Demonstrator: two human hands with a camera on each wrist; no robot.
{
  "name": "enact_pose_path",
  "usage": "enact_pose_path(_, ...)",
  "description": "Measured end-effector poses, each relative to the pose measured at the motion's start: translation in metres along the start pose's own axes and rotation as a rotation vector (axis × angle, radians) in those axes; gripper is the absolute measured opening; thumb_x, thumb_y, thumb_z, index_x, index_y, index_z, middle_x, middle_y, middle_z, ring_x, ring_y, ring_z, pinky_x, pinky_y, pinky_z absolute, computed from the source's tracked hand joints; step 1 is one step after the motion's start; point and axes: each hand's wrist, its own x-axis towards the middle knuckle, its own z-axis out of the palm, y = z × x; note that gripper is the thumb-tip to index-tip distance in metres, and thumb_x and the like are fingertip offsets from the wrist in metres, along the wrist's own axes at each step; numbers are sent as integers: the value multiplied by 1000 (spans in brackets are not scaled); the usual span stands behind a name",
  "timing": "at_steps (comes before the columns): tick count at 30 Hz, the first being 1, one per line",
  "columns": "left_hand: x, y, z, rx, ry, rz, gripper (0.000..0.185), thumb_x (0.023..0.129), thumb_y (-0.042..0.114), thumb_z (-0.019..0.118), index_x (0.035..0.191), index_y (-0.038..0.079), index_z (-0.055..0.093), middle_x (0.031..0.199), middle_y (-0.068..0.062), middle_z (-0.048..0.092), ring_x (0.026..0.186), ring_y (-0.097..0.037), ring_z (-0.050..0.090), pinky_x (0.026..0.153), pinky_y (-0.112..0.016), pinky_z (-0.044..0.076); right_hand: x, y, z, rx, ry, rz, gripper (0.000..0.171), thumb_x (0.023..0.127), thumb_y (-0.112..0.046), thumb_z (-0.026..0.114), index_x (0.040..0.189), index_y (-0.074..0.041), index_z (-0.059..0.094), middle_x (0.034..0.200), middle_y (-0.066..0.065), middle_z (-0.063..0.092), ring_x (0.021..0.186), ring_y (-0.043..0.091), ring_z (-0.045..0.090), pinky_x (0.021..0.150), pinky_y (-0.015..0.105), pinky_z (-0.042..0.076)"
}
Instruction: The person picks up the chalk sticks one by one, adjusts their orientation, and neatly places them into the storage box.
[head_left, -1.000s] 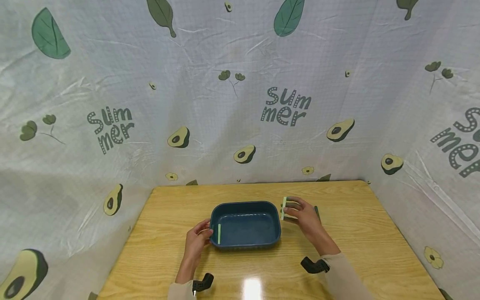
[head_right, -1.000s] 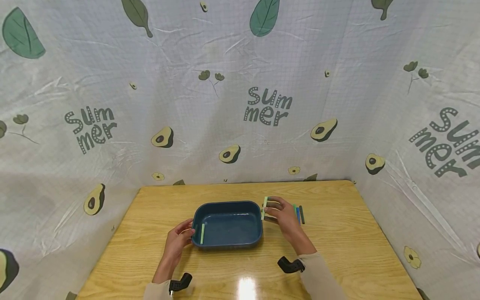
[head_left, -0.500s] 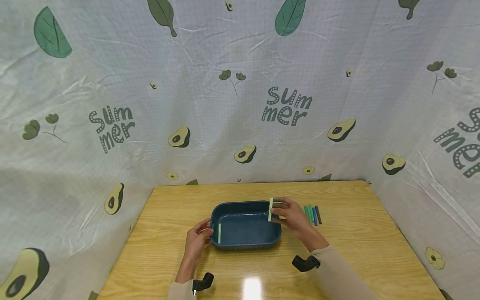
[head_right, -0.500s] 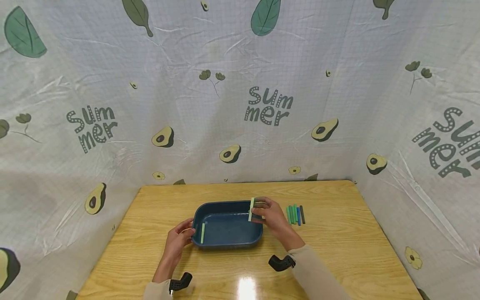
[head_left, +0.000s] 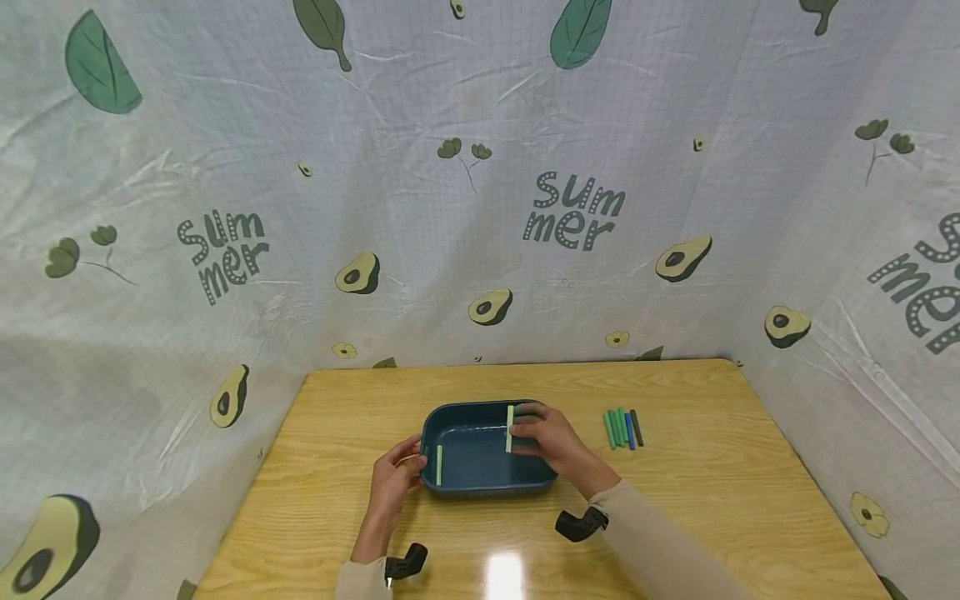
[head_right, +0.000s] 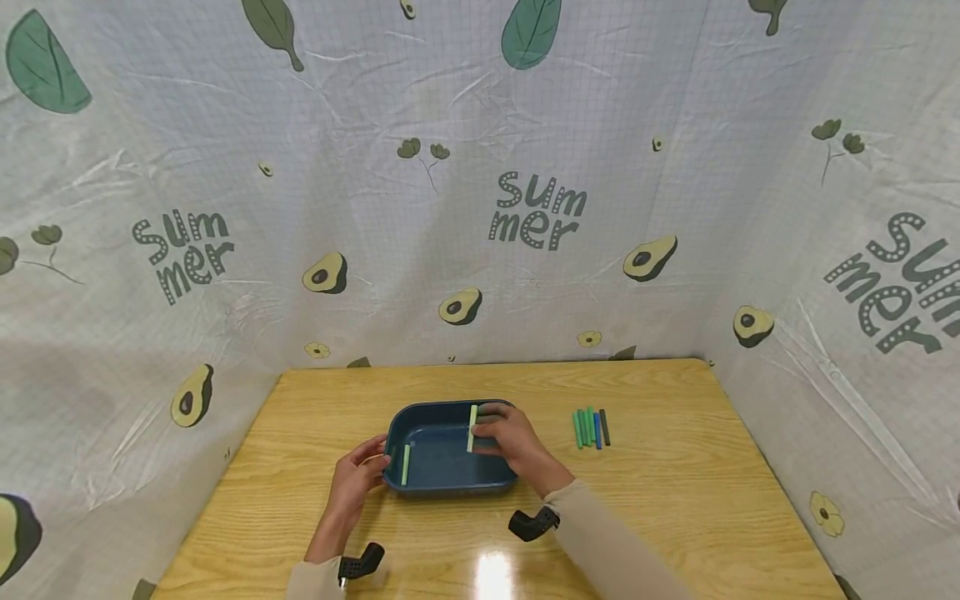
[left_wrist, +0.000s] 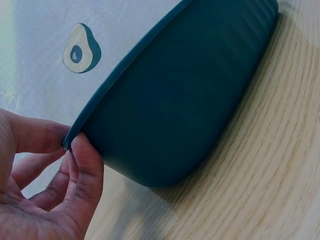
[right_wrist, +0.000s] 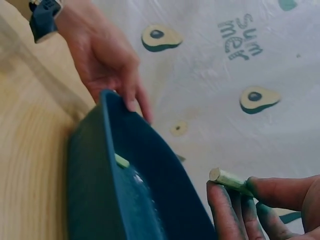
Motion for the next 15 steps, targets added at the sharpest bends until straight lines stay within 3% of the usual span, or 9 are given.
enact_pose_path(9,2,-1,1,1,13,1,42,90,1,61,133,3,59,119,-18,55,88,-16,59,64,-26,53,11,14,21,-20,-5,81,54,91,-1,62,141,3,42,120,24,55,101,29,64,86,48,56)
enact_pose_path(15,2,0,2,3,14,-4,42,91,1,61,133,3,59,119,-17,56,87,-14,59,64,-26,53,20,22,33,-39,0,102,55,89,0,64,140,4,43,117,24,57,100,29,64,82,46,58)
